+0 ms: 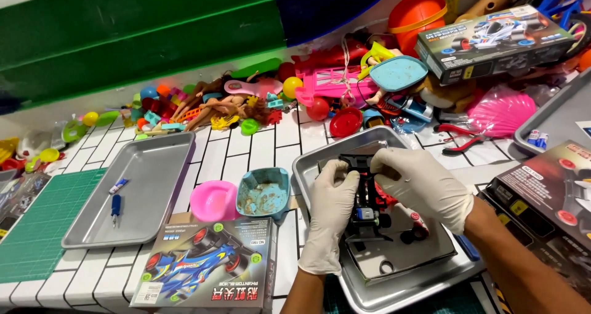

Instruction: Assembling a mini 4WD toy car by fitting together the chassis, motor, gears, and other mechanical parts.

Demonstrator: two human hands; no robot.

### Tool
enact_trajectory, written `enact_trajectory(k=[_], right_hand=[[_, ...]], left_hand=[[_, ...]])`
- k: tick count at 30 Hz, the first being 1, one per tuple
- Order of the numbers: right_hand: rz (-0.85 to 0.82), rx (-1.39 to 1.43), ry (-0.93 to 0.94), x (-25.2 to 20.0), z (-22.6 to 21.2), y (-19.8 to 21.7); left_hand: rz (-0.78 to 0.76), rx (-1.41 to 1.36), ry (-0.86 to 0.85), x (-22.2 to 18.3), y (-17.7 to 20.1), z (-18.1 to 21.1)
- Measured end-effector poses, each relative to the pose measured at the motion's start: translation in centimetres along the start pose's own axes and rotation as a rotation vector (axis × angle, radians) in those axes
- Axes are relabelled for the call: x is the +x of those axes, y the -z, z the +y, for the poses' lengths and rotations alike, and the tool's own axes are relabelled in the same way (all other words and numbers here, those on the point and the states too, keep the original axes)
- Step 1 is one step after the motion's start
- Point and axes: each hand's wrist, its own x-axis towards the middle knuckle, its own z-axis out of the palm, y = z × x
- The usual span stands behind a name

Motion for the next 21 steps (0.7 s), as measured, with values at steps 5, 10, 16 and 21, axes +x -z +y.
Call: enact_trajectory(k=[5, 10, 16, 21], right_hand=[[0.025, -0.010, 0.029, -0.6, -0.9, -0.1], [0.046, -0.042, 0.071, -0.7, -1.1, -0.5], [0.107, -0.063, 0.047, -0.9, 0.0, -0.3], [0.116, -0.053, 0.113, -0.9, 1.5, -1.4]], left_hand=[[-0.010, 0.102, 0.041, -0.8, -0.2, 0.8], [-0.010, 0.091, 0.064, -1.1, -0.1, 1.3], [-0.007, 0.122, 0.066, -1.2, 0.0, 1.4], [-0.019, 0.110, 0.053, -1.5, 0.0, 1.7]])
